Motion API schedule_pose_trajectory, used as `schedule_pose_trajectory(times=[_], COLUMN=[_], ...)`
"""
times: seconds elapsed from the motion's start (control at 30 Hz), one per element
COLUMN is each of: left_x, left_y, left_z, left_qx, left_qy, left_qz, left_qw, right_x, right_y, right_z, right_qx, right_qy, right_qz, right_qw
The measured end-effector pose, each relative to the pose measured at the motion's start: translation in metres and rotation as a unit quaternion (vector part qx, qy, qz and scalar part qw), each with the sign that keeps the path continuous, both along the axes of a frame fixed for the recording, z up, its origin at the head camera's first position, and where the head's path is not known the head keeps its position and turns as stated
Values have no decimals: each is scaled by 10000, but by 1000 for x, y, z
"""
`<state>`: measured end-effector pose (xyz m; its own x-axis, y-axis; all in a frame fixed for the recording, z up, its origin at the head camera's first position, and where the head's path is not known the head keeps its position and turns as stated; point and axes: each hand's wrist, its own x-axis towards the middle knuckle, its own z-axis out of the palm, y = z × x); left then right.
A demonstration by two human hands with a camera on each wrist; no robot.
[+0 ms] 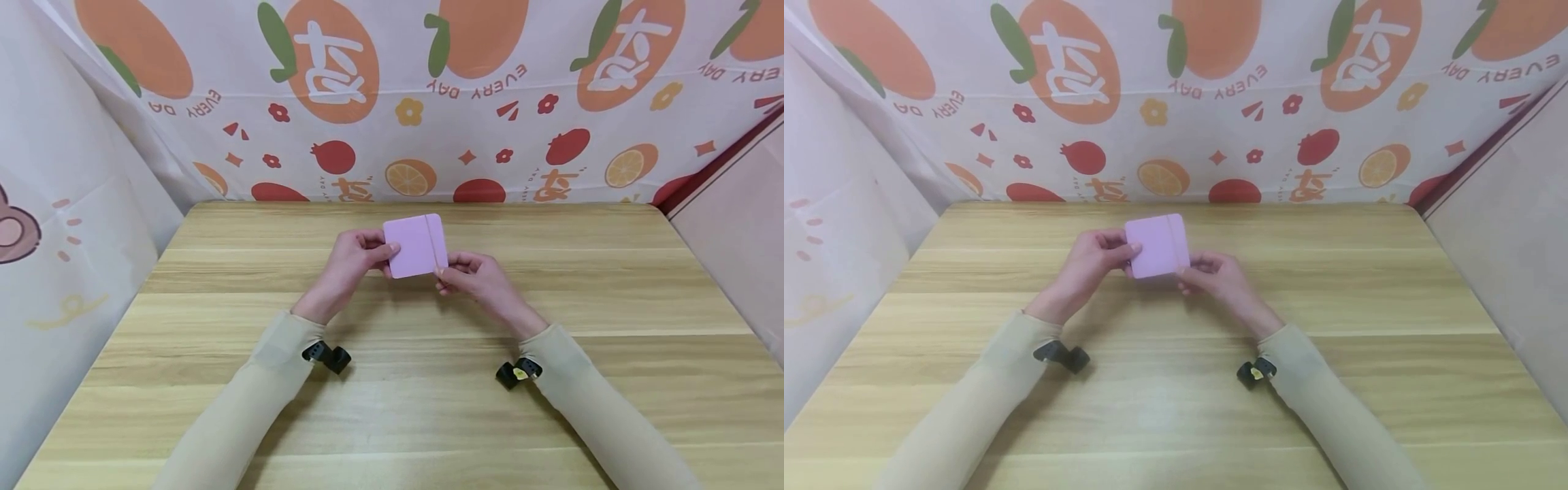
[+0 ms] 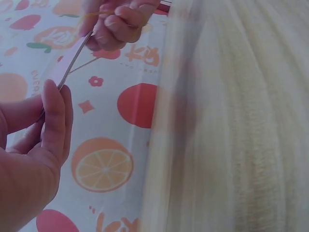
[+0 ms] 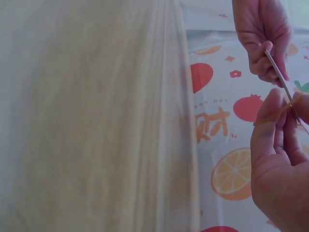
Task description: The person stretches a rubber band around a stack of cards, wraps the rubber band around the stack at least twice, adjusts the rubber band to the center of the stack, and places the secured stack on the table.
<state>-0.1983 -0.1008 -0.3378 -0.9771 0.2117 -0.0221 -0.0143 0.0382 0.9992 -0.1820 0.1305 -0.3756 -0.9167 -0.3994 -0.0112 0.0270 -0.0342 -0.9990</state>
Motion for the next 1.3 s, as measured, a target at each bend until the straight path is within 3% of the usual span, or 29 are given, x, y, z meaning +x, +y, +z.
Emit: schedule_pose_trajectory(times=[0.27, 0.53, 0.77, 0.9, 1.07, 1.17, 1.3], left_x=[0, -4, -9, -11, -10, -9, -8], left_y=[-4, -12, -15, -16, -16, -14, -10], left_z=[7, 7, 7, 6, 4, 4, 4], left_qx=[523, 838, 1615, 1854, 2050, 2075, 1915], left_qy=[-9, -255, -752, -927, -1046, -1007, -833], left_qz=[377, 569, 1055, 1190, 1135, 1087, 1086], left_qw=[9979, 9945, 9783, 9710, 9665, 9669, 9719], right_x=[5, 17, 17, 22, 29, 34, 42], right_y=[-2, -2, -5, -10, -17, -23, -29], right_z=[4, 24, 12, 9, 14, 20, 31], right_qx=[564, 1463, 1822, 1683, 854, 357, 106], right_qy=[128, 696, 1369, 1779, 2119, 2074, 1815], right_qz=[387, 1003, 911, 887, 938, 902, 694], right_qw=[9976, 9817, 9694, 9655, 9690, 9734, 9809])
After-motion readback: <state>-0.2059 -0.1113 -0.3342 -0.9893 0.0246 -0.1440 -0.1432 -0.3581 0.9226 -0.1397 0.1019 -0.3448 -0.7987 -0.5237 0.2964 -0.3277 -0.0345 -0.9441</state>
